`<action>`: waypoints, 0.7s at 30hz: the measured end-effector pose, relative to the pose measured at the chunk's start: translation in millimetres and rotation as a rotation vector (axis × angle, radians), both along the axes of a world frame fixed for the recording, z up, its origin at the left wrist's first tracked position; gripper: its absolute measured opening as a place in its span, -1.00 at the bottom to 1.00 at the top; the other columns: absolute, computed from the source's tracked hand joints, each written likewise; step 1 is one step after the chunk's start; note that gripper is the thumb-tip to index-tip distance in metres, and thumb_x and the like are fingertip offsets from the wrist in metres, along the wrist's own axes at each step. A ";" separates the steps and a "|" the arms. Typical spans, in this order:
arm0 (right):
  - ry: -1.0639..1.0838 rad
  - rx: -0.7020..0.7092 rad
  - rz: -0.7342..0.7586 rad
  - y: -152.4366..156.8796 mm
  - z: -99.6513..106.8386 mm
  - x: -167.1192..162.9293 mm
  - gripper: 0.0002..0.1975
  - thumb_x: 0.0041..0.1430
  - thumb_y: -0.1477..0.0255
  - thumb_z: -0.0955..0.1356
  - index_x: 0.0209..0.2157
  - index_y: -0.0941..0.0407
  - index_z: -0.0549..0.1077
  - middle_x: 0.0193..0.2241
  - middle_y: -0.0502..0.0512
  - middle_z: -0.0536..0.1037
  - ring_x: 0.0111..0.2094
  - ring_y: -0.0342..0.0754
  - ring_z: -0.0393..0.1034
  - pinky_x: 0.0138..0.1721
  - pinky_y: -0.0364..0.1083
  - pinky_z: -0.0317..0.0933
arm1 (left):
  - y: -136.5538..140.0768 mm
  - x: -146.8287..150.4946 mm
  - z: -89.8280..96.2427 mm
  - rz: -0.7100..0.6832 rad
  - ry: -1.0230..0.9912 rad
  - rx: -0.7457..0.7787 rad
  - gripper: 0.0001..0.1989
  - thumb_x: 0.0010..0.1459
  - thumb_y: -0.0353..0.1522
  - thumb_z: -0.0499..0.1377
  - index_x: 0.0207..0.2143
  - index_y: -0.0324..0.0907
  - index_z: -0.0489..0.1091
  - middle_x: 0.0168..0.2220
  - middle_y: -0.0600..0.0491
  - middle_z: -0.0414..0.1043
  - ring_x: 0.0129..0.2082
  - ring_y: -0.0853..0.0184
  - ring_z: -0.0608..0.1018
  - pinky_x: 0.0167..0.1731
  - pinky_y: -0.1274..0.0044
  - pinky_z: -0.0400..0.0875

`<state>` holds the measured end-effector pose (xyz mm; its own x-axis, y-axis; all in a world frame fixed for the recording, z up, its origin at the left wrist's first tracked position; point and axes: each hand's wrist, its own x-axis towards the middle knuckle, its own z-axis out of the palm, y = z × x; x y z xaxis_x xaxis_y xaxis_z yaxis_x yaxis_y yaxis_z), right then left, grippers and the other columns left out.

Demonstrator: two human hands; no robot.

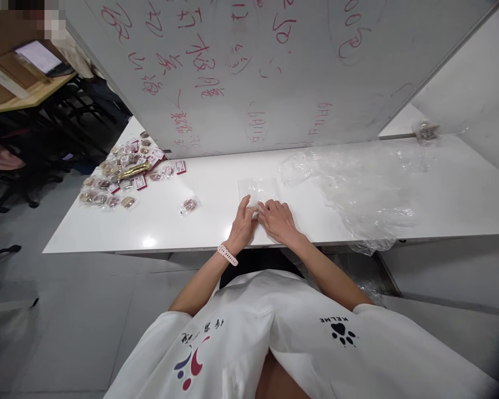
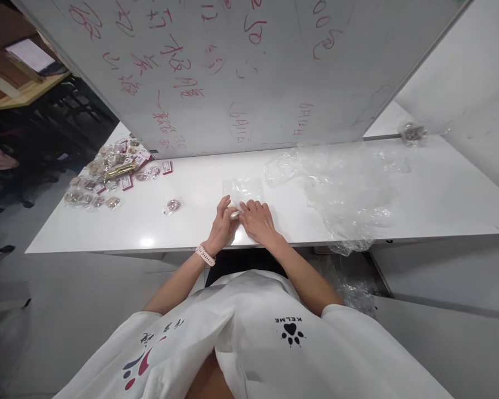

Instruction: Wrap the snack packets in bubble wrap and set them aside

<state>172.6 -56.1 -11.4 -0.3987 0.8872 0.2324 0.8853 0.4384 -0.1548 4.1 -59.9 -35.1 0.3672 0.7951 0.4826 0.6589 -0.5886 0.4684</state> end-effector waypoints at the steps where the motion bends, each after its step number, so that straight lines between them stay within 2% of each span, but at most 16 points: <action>1: -0.022 -0.008 0.020 0.3 1.9 -1.2 -0.54 0.42 0.34 0.11 0.21 0.23 0.31 -0.08 0.32 0.43 -0.13 0.15 0.24 -0.11 0.08 0.03 | 0.2 -0.2 1.3 -0.007 0.007 0.011 -0.62 0.36 -0.43 -0.01 0.20 -0.15 0.11 0.36 -0.28 -0.08 0.35 0.11 0.20 0.02 0.28 0.51; 3: -0.050 -0.021 0.067 0.6 5.9 -2.8 -0.56 0.39 0.39 0.15 0.19 0.26 0.33 -0.08 0.33 0.43 -0.10 0.16 0.24 -0.08 0.08 0.04 | 1.2 -0.8 4.3 -0.054 0.052 0.043 -0.57 0.35 -0.45 -0.01 0.24 -0.12 0.08 0.33 -0.24 0.02 0.33 0.12 0.22 0.08 0.25 0.47; 6: -0.044 -0.048 0.124 1.0 11.1 3.5 -0.55 0.37 0.38 0.18 0.19 0.26 0.33 -0.07 0.34 0.45 -0.09 0.16 0.26 -0.07 0.08 0.07 | 3.3 -3.0 7.2 -0.118 0.118 0.086 -0.55 0.32 -0.46 0.02 0.23 -0.15 0.10 0.17 -0.19 0.26 0.25 0.13 0.31 0.17 0.18 0.37; 9: 0.038 -0.123 0.214 4.1 12.1 27.8 -0.51 0.31 0.38 0.24 0.25 0.14 0.29 0.05 0.30 0.43 -0.03 0.16 0.27 -0.05 0.09 0.11 | 5.3 -6.7 6.1 -0.103 0.154 0.051 -0.61 0.28 -0.41 0.09 0.15 -0.21 0.19 0.03 -0.17 0.35 0.13 0.12 0.40 0.07 0.21 0.44; 13: 0.246 -0.269 0.352 14.3 3.0 69.4 -0.46 0.30 0.28 0.27 0.30 -0.08 0.23 0.27 0.13 0.30 0.22 0.15 0.16 0.13 0.16 0.08 | 11.2 -12.3 3.6 -0.092 0.189 -0.018 -0.65 0.27 -0.34 0.15 0.09 -0.20 0.26 0.05 -0.16 0.37 0.08 0.14 0.43 -0.07 0.32 0.49; 16: 0.385 -0.318 0.332 20.1 -7.2 81.8 -0.49 0.33 0.19 0.24 0.28 -0.07 0.27 0.25 0.10 0.34 0.24 0.10 0.18 0.18 0.15 0.08 | 18.4 -15.6 5.9 -0.066 0.206 -0.071 -0.65 0.24 -0.30 0.20 0.05 -0.17 0.32 0.01 -0.11 0.43 0.02 0.16 0.45 -0.11 0.35 0.46; 21: 0.442 -0.266 0.171 13.4 -17.9 69.3 -0.58 0.35 0.18 0.22 0.14 0.02 0.40 0.06 0.15 0.51 0.06 0.09 0.35 0.06 0.10 0.17 | 24.0 -18.6 16.8 0.008 0.236 -0.149 -0.71 0.25 -0.19 0.19 -0.07 -0.15 0.41 -0.16 -0.05 0.51 -0.09 0.16 0.47 -0.07 0.30 0.35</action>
<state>241.9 -42.7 -29.3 -0.4579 0.8691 0.1869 0.6298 0.4655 -0.6218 -14.5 -35.8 -18.3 0.4491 0.8542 0.2621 0.7644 -0.5192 0.3824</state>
